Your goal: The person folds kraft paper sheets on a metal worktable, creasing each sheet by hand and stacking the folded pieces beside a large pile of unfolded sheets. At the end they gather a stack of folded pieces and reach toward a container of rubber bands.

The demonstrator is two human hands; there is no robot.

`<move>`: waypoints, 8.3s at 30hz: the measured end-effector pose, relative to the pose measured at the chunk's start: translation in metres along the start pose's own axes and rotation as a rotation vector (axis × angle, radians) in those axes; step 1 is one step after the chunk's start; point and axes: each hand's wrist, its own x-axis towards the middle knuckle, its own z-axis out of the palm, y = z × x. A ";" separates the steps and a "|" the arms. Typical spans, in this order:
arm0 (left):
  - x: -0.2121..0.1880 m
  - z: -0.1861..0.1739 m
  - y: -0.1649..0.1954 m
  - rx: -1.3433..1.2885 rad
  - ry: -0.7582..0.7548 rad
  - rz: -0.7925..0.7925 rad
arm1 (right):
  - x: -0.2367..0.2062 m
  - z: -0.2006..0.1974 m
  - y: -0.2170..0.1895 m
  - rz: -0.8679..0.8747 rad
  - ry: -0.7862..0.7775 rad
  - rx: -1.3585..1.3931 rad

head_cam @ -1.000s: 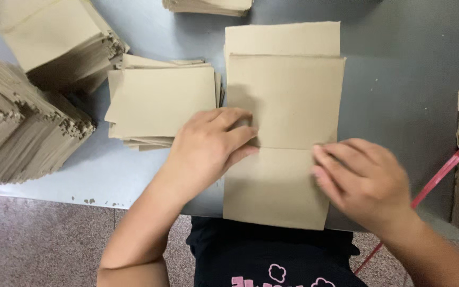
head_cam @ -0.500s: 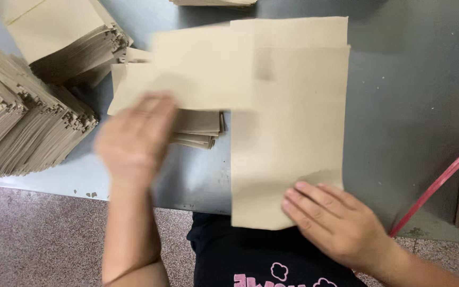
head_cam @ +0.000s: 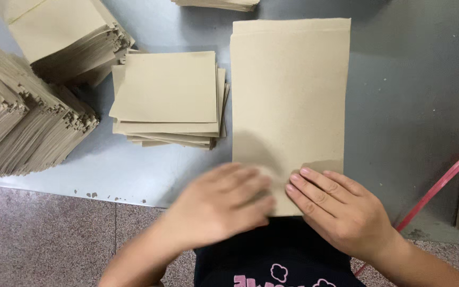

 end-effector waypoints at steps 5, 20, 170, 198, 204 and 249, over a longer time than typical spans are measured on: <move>0.014 0.007 0.003 0.119 -0.015 0.010 | 0.002 0.004 0.002 0.039 -0.016 -0.035; 0.011 0.009 0.002 0.139 0.008 0.022 | 0.019 -0.014 0.009 0.095 -0.055 0.054; 0.018 0.011 -0.032 -0.154 0.224 -0.467 | 0.002 -0.035 0.063 0.183 -0.115 0.431; 0.045 0.014 -0.031 0.136 0.132 -0.724 | 0.062 -0.007 0.026 0.040 0.334 -0.136; 0.038 0.012 -0.032 0.285 0.184 -0.626 | 0.037 0.001 0.022 0.061 0.116 -0.148; 0.023 0.006 -0.031 -0.091 0.149 -0.354 | -0.013 -0.038 0.068 0.295 -0.051 0.723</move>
